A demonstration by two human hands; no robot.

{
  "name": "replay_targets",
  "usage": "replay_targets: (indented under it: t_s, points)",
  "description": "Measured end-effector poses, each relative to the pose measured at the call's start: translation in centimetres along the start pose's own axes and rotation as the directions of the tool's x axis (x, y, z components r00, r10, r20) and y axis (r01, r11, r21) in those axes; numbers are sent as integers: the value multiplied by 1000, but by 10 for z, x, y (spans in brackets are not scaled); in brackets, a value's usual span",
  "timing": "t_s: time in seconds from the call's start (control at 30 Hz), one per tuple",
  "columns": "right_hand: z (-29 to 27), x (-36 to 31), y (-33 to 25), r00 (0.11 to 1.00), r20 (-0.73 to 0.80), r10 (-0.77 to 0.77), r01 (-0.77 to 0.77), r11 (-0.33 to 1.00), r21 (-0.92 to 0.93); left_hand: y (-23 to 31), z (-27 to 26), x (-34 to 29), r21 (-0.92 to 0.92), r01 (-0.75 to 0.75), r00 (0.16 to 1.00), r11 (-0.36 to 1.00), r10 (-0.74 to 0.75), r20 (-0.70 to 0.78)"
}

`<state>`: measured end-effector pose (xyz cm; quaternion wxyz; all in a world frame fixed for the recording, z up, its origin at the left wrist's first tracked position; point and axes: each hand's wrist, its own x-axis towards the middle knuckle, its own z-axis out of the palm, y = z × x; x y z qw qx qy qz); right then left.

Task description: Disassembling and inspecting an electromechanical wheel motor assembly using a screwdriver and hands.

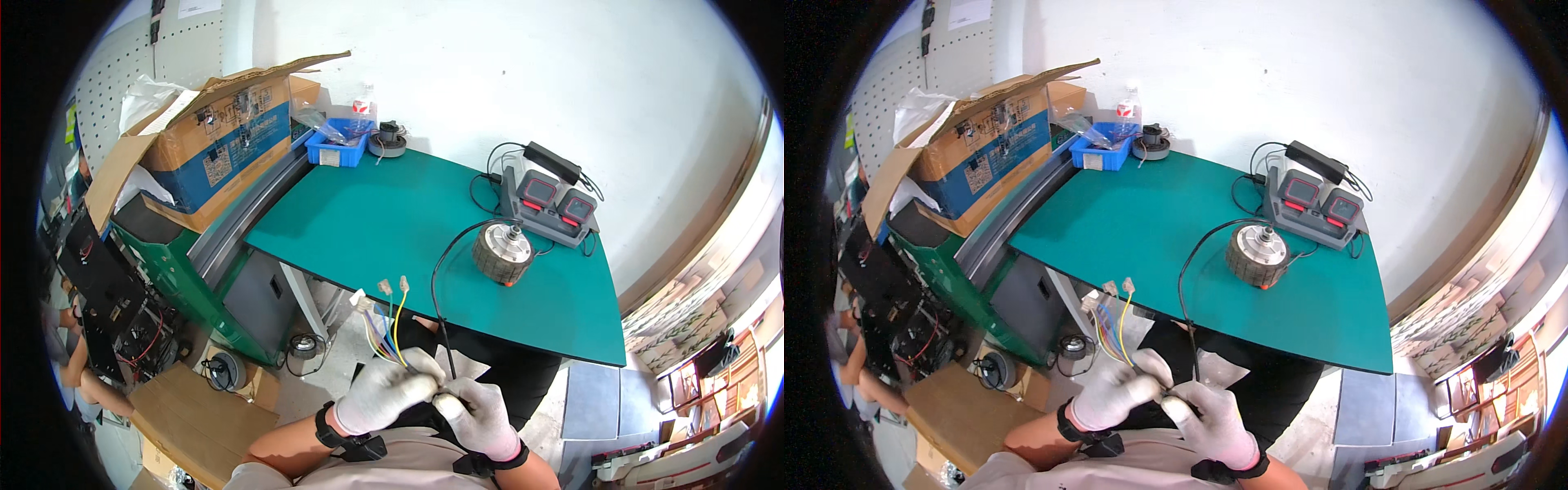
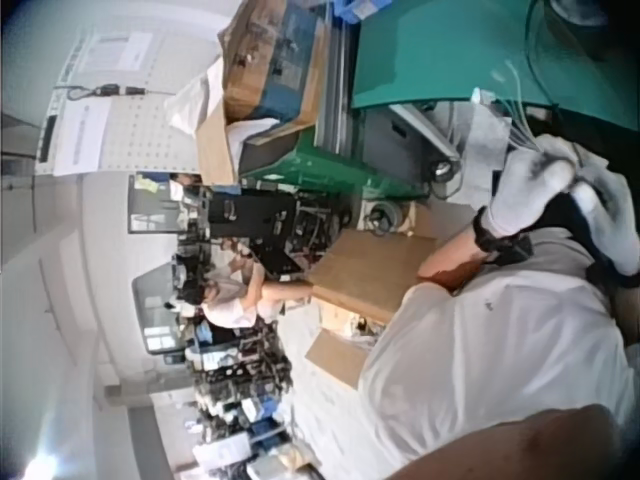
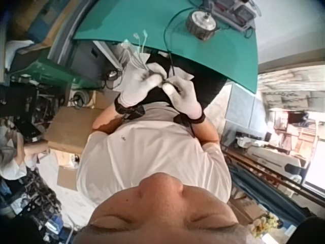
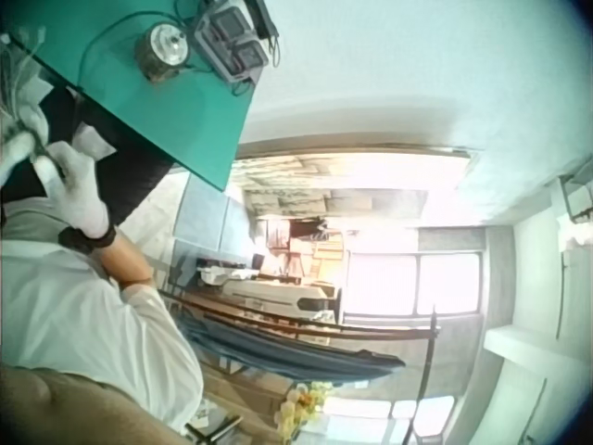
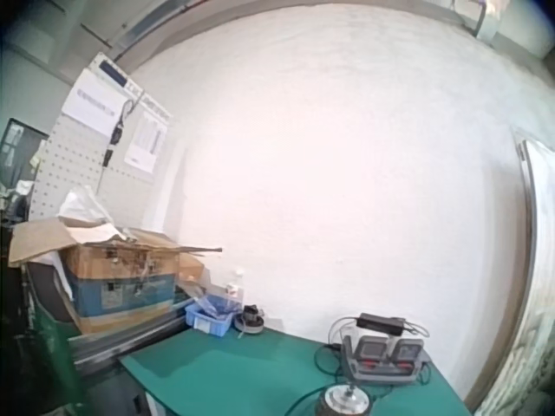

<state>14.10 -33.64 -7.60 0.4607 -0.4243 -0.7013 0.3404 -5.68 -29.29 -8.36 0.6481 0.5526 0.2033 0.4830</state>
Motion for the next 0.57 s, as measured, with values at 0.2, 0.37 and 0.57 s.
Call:
replay_targets:
  t_s: [0.2,0.37,0.57]
  points:
    - [3,1,-1,998,-12,-60,60,998,-31,10,2,0,175,100,991,980,-82,-103]
    - [1,1,-3,998,29,-58,61,991,-116,15,1,-3,101,136,980,986,-119,-160]
    - [-1,3,-6,994,81,-78,91,981,-174,21,-6,-2,106,133,979,985,-113,-171]
